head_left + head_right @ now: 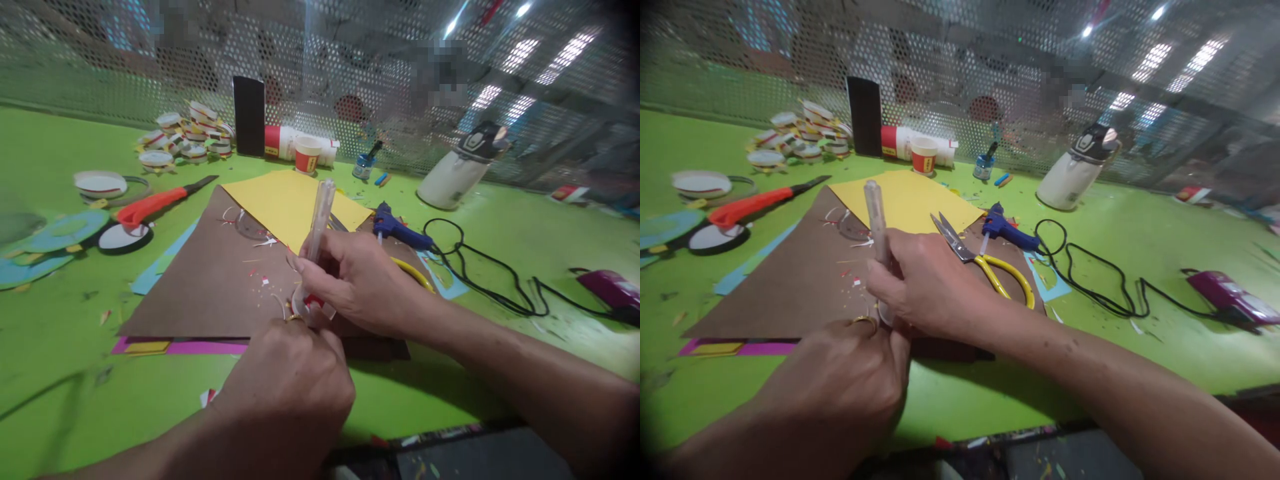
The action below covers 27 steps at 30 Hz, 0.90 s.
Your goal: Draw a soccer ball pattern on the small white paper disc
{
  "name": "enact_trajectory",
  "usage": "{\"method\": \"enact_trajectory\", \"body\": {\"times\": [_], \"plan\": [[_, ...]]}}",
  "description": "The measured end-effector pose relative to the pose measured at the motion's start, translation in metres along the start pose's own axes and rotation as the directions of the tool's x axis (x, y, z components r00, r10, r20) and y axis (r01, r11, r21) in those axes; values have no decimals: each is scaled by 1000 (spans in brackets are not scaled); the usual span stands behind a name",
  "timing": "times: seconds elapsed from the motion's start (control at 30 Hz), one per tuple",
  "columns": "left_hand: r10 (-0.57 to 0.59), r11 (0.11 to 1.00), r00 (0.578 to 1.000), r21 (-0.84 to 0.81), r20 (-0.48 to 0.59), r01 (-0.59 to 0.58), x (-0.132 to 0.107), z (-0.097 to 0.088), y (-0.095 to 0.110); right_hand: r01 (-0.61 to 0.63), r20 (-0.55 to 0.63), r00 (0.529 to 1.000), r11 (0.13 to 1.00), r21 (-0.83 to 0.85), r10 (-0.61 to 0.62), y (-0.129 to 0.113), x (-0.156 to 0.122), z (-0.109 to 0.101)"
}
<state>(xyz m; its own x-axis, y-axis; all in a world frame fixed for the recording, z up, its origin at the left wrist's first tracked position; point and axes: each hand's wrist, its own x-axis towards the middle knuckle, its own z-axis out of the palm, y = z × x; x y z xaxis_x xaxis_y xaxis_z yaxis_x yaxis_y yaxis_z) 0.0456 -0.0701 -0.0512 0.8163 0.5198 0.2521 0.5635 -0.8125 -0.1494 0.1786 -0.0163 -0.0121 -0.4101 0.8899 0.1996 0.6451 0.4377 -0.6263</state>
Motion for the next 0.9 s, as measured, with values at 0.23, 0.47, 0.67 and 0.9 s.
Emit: {"method": "enact_trajectory", "body": {"times": [0.23,0.47,0.67,0.9], "plan": [[-15,1000,996,24,-93,17,0,0,0,8,-20,1000,1000,13,-8,-1,-4,0],[-5,998,988,-60,-154,-4,0,4,-2,8,8,1000,1000,2,-8,-3,-4,-2],[-10,998,985,-61,-173,-1,-1,4,-1,6,5,1000,1000,-3,-6,-2,-3,-1],[-19,1000,981,20,-195,24,3,4,-1,-14,12,1000,1000,25,14,-1,-1,0]]}}
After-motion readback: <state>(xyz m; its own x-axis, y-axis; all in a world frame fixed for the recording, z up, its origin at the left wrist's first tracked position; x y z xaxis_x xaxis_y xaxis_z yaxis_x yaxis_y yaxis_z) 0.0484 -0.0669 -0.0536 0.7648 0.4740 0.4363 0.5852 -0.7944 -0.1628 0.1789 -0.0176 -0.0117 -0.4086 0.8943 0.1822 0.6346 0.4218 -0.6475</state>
